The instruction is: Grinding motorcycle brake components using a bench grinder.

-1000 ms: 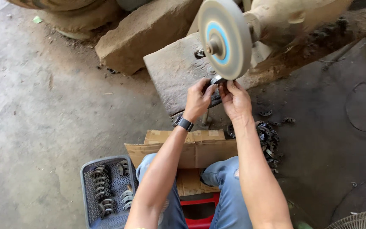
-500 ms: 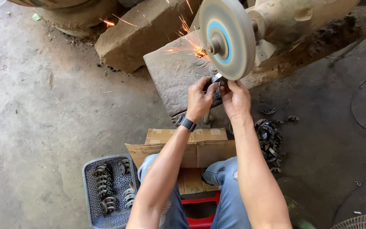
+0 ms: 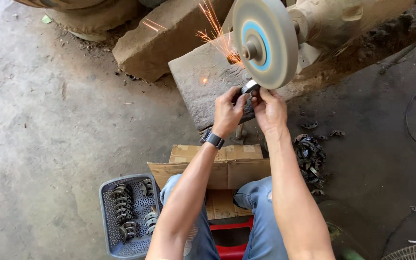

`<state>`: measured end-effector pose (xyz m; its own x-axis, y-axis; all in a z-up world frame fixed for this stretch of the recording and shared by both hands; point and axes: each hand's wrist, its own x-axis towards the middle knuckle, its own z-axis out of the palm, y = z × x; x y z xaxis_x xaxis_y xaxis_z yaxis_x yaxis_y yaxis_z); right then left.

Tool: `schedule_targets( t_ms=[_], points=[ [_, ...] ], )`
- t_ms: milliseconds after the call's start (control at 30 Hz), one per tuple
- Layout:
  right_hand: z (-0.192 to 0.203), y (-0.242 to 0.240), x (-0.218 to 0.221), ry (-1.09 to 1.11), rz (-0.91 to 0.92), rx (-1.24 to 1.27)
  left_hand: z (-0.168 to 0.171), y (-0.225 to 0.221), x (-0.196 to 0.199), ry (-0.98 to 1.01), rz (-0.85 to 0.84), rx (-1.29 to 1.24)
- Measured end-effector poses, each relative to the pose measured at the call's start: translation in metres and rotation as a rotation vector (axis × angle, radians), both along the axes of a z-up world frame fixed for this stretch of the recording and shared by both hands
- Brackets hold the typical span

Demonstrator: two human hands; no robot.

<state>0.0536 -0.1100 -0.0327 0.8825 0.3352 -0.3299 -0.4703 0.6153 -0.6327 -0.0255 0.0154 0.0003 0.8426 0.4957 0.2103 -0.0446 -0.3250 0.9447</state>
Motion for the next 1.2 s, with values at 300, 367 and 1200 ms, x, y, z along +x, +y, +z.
schedule_targets(
  t_ms=[300,367,1200],
  points=[
    [0.000,-0.019,0.011,0.000,-0.120,0.012,0.002,-0.016,0.024,-0.006,-0.069,-0.072],
    [0.001,-0.015,0.010,-0.027,-0.108,-0.008,0.000,-0.011,0.019,0.008,-0.073,-0.058],
    [-0.010,-0.004,0.009,-0.119,-0.015,-0.038,-0.008,0.002,0.005,-0.044,-0.080,0.061]
  ],
)
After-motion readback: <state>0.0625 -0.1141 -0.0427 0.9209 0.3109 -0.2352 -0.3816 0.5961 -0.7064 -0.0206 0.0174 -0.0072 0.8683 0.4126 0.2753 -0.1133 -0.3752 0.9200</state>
